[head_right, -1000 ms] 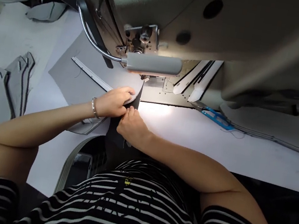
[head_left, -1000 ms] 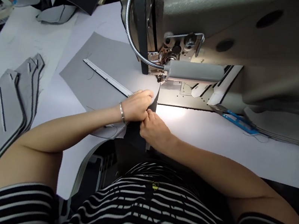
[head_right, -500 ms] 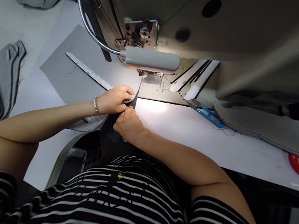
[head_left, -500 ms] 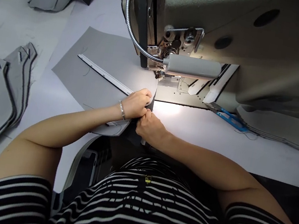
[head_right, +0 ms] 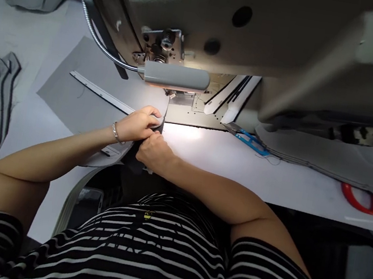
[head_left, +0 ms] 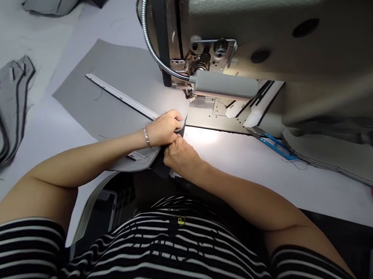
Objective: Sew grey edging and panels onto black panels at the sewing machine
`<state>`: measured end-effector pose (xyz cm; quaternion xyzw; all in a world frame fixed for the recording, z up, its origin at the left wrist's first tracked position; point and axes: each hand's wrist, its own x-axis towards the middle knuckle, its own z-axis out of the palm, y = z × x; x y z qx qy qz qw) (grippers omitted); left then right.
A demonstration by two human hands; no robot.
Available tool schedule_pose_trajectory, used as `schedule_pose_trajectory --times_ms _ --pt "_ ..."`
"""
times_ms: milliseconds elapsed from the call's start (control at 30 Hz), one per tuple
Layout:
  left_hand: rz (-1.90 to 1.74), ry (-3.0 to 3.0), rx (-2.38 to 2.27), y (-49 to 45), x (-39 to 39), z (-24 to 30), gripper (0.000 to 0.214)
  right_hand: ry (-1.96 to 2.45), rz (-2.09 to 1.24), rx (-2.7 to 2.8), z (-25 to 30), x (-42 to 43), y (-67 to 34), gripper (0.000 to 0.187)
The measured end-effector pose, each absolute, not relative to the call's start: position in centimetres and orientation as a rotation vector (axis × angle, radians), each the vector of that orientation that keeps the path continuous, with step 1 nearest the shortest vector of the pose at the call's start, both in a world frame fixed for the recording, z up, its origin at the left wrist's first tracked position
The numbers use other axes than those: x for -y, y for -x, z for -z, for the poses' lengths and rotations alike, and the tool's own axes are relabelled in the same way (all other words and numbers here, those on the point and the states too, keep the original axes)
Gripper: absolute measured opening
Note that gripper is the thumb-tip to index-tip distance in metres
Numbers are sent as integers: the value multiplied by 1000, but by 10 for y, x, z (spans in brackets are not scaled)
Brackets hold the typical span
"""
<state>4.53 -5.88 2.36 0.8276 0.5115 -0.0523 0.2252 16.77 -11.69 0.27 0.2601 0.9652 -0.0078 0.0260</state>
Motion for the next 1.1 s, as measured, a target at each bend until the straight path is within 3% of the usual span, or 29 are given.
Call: schedule_pose_trajectory --times_ms 700,1100 --pt "-159 -2302 -1588 -49 -2 8 15 -1280 98 -3004 24 63 -167 34" --pt "-522 -2147 -1740 -48 39 23 23 -1119 -6 -3044 23 76 -173 36"
